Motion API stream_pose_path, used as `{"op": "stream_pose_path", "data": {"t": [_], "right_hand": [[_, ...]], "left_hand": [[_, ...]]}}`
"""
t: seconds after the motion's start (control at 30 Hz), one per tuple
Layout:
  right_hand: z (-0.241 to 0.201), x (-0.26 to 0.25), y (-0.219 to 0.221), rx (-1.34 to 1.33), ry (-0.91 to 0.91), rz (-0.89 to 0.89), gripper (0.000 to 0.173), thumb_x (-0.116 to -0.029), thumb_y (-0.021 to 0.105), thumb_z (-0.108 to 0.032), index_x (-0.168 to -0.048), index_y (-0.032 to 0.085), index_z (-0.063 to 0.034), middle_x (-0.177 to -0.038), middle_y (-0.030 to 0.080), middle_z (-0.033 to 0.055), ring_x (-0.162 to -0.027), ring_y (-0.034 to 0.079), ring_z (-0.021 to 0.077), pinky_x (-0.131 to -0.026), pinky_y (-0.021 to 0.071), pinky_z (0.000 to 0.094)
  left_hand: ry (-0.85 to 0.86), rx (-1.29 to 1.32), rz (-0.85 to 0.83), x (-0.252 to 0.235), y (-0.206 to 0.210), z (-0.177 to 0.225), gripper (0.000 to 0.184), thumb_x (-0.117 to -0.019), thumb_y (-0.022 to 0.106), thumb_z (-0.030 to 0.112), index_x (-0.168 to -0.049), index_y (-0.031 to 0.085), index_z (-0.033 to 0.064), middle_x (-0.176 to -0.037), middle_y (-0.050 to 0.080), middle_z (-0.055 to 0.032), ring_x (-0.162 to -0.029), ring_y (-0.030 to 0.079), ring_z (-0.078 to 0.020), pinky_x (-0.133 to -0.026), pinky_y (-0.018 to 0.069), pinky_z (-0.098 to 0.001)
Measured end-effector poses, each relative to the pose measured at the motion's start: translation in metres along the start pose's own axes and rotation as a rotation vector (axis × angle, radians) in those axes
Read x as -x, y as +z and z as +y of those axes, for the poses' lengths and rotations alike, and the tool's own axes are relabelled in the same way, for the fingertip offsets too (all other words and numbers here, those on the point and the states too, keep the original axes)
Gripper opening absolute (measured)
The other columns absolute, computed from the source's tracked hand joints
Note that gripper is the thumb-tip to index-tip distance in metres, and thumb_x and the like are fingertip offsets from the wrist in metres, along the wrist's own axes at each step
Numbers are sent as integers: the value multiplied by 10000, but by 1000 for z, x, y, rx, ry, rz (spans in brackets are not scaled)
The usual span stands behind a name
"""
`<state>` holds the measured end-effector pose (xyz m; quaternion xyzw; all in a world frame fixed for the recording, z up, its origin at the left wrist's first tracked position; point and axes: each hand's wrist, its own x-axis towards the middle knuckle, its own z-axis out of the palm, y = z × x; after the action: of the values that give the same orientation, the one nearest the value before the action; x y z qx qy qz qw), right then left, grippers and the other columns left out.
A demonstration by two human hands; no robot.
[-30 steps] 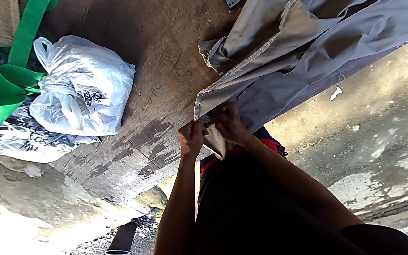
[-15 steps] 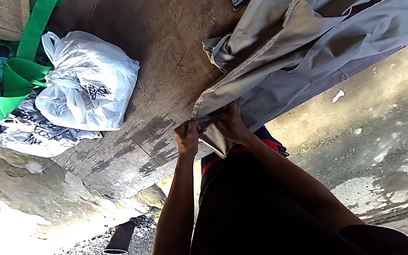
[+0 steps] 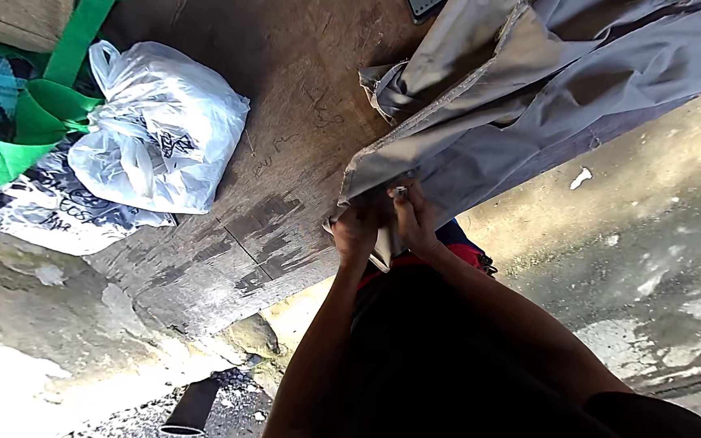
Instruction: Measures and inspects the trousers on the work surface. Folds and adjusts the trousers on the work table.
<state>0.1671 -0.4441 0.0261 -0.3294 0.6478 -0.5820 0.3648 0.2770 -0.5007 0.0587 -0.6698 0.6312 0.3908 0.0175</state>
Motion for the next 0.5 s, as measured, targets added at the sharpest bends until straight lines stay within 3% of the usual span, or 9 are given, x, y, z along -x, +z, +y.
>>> {"op": "stream_pose_path", "data": {"t": [0.07, 0.13, 0.23, 0.37, 0.5], "right_hand": [[-1, 6, 6, -20, 45, -99, 277, -979, 435, -109, -902, 648, 51, -1025, 601, 141, -896, 601, 151, -751, 529, 284], [10, 4, 5, -8, 99, -182, 293, -967, 443, -112, -835, 664, 27, -1062, 591, 129, -989, 580, 163, -820, 515, 290], [22, 2, 7, 69, 35, -245, 248, -908, 519, -79, -708, 646, -4, -1059, 587, 142, -1045, 556, 207, -890, 485, 318], [18, 1, 14, 177, 41, -274, 216, -916, 581, -66, -719, 660, -29, -1104, 563, 144, -1070, 541, 237, -920, 478, 353], [18, 0, 15, 201, 67, -290, 215, -927, 589, -84, -733, 673, -48, -1103, 558, 131, -1090, 534, 245, -941, 473, 382]], "left_hand": [[27, -16, 27, -3, 6, -4, 347, -1034, 602, 344, -918, 720, 39, -753, 698, -137, -666, 685, -299, -663, 558, -565], [52, -13, 38, -10, 5, -8, 395, -1066, 537, 328, -854, 688, 30, -721, 678, -140, -626, 670, -292, -625, 551, -546], [120, 122, -102, -18, -9, -18, 414, -1091, 498, 323, -861, 667, 24, -675, 649, -91, -540, 624, -195, -563, 558, -414], [45, 350, -172, -22, -14, -28, 360, -1073, 549, 316, -842, 665, 65, -631, 609, -30, -487, 556, -122, -496, 512, -302], [22, 426, -155, -22, -11, -31, 351, -1063, 567, 267, -779, 644, 76, -598, 585, -4, -477, 529, -103, -493, 487, -279]]}}
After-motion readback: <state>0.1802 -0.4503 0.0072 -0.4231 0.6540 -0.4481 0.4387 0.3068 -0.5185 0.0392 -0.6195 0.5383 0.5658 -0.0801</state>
